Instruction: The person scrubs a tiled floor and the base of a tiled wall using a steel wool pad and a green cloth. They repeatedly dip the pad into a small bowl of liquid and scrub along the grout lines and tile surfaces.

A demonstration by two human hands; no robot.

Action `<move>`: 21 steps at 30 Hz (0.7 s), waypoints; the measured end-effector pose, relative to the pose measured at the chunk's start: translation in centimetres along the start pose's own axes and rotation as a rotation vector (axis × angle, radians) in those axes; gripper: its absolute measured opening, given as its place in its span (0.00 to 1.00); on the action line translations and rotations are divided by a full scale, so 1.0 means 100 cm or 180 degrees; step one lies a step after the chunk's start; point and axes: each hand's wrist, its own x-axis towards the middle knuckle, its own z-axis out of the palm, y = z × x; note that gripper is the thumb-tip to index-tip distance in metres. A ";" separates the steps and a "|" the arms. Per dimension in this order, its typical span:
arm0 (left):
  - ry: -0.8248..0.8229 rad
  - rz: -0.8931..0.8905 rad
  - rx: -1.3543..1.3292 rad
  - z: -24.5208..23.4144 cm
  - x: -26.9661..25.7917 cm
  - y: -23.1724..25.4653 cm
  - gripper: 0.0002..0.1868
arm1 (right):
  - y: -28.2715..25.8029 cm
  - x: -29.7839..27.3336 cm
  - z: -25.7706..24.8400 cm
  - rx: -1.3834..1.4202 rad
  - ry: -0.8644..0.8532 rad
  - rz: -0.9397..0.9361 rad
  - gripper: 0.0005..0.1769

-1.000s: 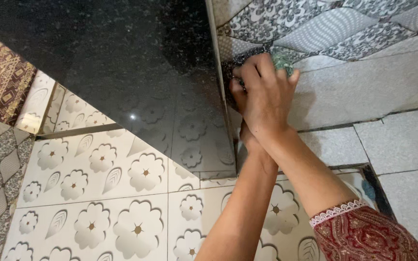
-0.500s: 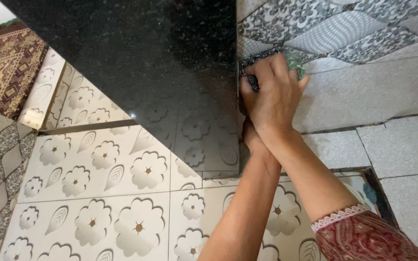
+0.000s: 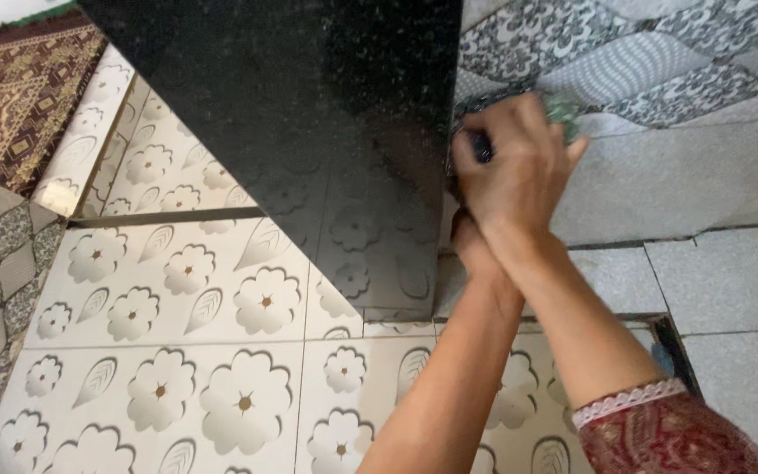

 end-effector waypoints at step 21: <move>0.0169 0.0349 0.2371 0.032 -0.014 -0.025 0.10 | -0.007 0.022 -0.007 -0.0080 0.0457 -0.0487 0.10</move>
